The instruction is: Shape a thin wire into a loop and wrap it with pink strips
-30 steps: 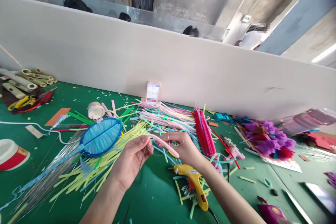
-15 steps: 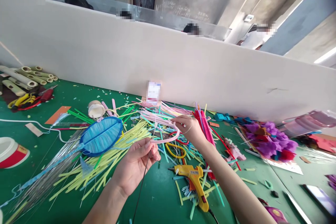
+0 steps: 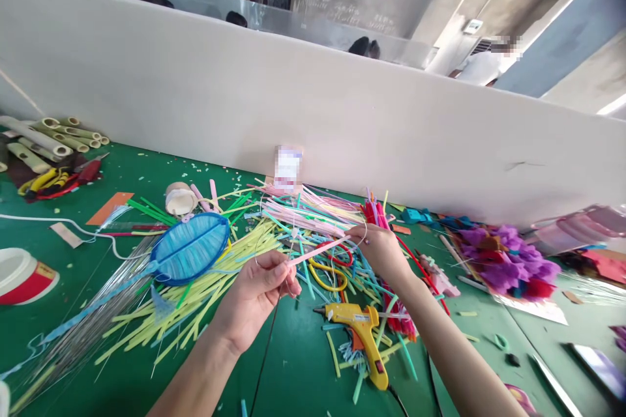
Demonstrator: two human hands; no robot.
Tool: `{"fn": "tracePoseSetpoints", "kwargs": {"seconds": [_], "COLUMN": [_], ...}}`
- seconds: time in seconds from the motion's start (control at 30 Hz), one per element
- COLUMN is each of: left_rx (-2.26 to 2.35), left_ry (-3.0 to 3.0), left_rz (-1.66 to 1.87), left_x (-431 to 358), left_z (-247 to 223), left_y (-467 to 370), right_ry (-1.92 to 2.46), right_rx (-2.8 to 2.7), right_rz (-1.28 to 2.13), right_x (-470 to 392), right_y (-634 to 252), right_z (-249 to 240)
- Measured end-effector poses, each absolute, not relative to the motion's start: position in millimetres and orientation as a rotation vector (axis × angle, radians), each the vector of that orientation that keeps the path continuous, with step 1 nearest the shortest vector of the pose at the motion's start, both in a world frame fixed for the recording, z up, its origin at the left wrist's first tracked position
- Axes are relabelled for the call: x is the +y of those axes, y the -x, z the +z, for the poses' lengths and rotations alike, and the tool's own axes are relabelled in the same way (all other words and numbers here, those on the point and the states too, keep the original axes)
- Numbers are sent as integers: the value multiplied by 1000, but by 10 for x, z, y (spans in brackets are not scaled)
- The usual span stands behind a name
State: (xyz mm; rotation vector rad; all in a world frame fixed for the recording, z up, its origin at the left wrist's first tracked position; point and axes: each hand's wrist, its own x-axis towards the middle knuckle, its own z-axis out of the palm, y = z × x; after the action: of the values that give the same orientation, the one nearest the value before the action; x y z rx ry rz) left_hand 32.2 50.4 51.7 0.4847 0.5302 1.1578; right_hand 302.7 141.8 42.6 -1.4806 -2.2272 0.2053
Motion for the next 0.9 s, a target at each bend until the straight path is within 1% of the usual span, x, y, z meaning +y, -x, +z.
{"fn": "tracePoseSetpoints", "kwargs": {"seconds": [0.13,0.27,0.4,0.53,0.6,0.67,0.77,0.8,0.9], "left_rx": [577,682,722,774,840,965,1195,1241,1258], "left_ry": [-472,-513,-552,-559,-611,-725,-968,-1054,-1291], "left_rz": [1160,1222,1274,1325,1369,1437,1534,1563,1719], "left_x": [522,543,556,580,584,560,457,413,313], "left_z": [500,465,461,487,513,559,676,726,888], "left_y": [-333,-334,-332,-292,-271,-270,-319,-340,-363], "right_ry": [1511,1450,1472,1442,1384,1351,1359,1346,1291], "right_rx": [-2285,-2300,-2032,-1633,-1515,-1479,-1579,-1640,-1722], "right_rz": [250,429,574,952,1080,1053,883,876,655], "right_x": [1326,1113,952,904,841,712,444,363,210], "right_y": [-3017,-2875,-2707,-2631,-2603,-2559,-2471,-2444,-2383], "right_z": [499,644,774,909,1002,1125,1378,1477,1757]}}
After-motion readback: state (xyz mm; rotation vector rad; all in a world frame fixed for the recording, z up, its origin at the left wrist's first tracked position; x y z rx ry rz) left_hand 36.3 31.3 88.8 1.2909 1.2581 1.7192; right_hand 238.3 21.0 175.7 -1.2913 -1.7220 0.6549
